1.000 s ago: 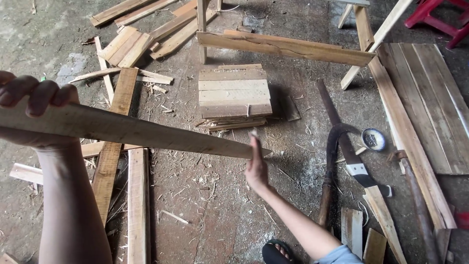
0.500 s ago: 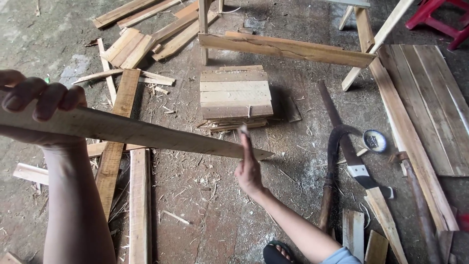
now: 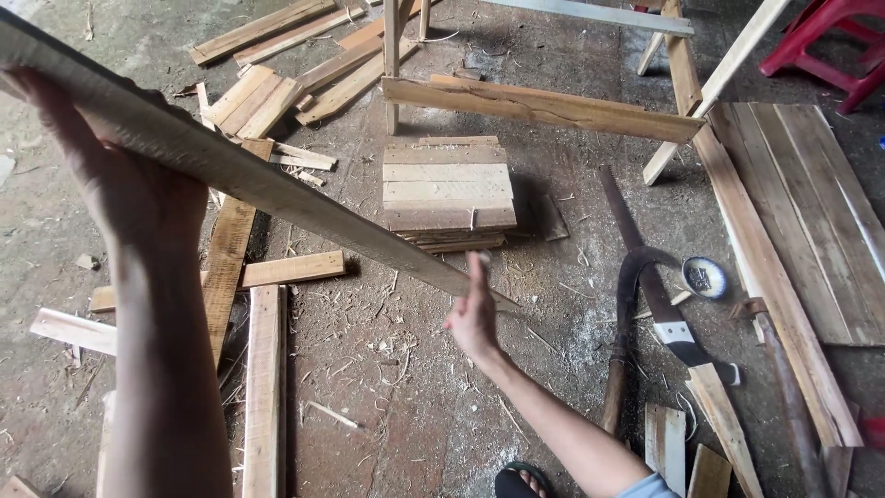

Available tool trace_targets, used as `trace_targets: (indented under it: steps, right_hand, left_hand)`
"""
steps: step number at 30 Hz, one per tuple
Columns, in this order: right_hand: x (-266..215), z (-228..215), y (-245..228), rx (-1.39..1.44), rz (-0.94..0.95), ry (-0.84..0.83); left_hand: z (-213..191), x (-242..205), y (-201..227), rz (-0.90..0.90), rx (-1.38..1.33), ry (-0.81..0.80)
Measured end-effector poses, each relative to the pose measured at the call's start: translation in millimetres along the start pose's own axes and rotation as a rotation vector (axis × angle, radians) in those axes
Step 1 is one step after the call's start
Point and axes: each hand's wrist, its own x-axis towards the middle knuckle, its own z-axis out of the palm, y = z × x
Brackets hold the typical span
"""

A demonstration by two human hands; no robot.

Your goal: The person holds a long wooden plank in one hand and repeatedly shaves along its edge with a small blade held in the other hand, working along the length of the plank. Near the end the person sets the plank down on the floor among wood scraps and reaches toward a sickle lying on the ground.

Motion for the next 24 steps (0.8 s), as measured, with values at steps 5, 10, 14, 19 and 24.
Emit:
trace_targets:
  steps: [5,10,14,19,24]
  right_hand:
    - [-38.4,4.0,-128.9,0.384,-0.787,-0.283]
    - [-41.3,14.0,-81.3,0.242,-0.770,-0.269]
    - [-44.1,-3.0,21.4,-0.046,-0.464,-0.233]
    - [-19.4,-34.0,131.1,-0.376,-0.012,-0.102]
    - [-18.3,-49.1,-30.1,-0.015,-0.059,-0.185]
  left_hand:
    - [23.4,-4.6,-0.2,0.014,-0.135,0.079]
    - [-17.3,2.5,-17.9,0.154,-0.075,-0.100]
    - [-51.6,9.9,-26.0,0.130,-0.165,-0.286]
    - [-44.6,12.6,-24.4,0.106,-0.217,-0.410]
    - [22.3,2.5,-11.3,0.084,-0.260,-0.443]
